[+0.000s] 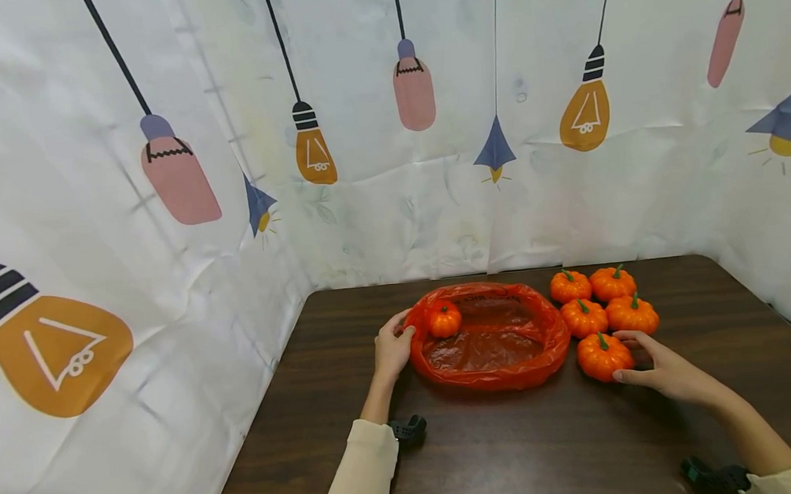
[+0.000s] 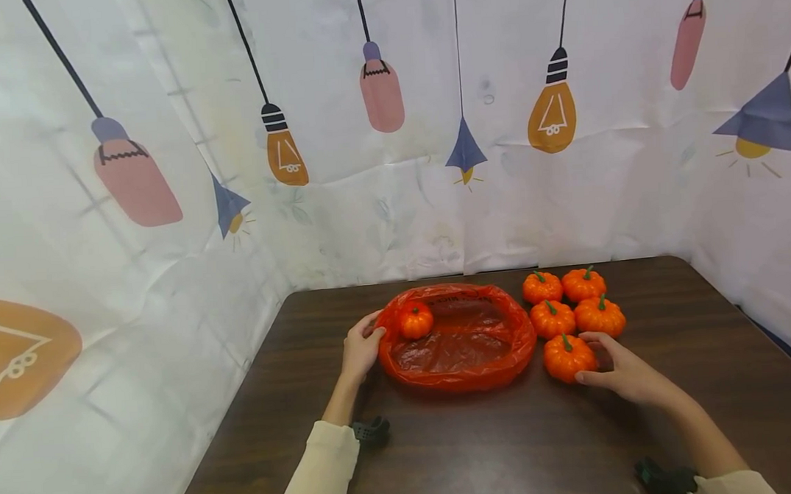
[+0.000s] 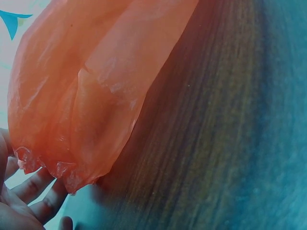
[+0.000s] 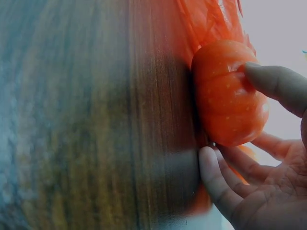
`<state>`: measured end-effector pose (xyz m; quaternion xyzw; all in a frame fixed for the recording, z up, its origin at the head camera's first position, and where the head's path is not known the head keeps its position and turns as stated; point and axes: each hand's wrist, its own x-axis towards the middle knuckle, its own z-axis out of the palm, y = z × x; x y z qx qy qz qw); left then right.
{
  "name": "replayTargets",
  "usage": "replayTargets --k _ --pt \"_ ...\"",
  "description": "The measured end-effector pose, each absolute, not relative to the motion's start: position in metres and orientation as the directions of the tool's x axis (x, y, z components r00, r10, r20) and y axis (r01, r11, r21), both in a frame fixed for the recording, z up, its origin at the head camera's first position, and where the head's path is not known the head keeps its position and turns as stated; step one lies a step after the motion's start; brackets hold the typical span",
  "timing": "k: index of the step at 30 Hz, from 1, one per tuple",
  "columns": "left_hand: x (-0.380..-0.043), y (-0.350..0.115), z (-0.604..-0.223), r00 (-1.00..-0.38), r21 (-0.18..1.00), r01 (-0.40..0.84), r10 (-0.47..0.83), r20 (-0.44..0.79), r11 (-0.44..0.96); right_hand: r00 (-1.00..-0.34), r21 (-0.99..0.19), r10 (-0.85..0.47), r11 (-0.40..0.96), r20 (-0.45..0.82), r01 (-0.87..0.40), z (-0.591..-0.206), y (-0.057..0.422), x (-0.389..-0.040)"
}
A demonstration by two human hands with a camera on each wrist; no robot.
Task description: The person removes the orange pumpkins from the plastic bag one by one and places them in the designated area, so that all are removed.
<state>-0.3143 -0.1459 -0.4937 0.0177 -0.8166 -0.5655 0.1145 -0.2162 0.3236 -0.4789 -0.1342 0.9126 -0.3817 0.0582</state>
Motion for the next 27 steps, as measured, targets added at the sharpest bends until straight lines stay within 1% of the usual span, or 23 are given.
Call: replayTargets --k 9,27 --pt "-0.3138 -0.1447 -0.493 -0.97 0.919 0.111 -0.16 0.183 0.377 -0.956 -0.714 -0.294 0.672 -0.014 -0.196 -0.4791 0.3241 -0.2164" --pt "-0.3137 -0.1459 -0.4929 -0.972 0.919 0.101 -0.159 0.173 0.381 -0.955 -0.712 -0.298 0.674 -0.017 -0.198 -0.4762 0.3228 -0.217"
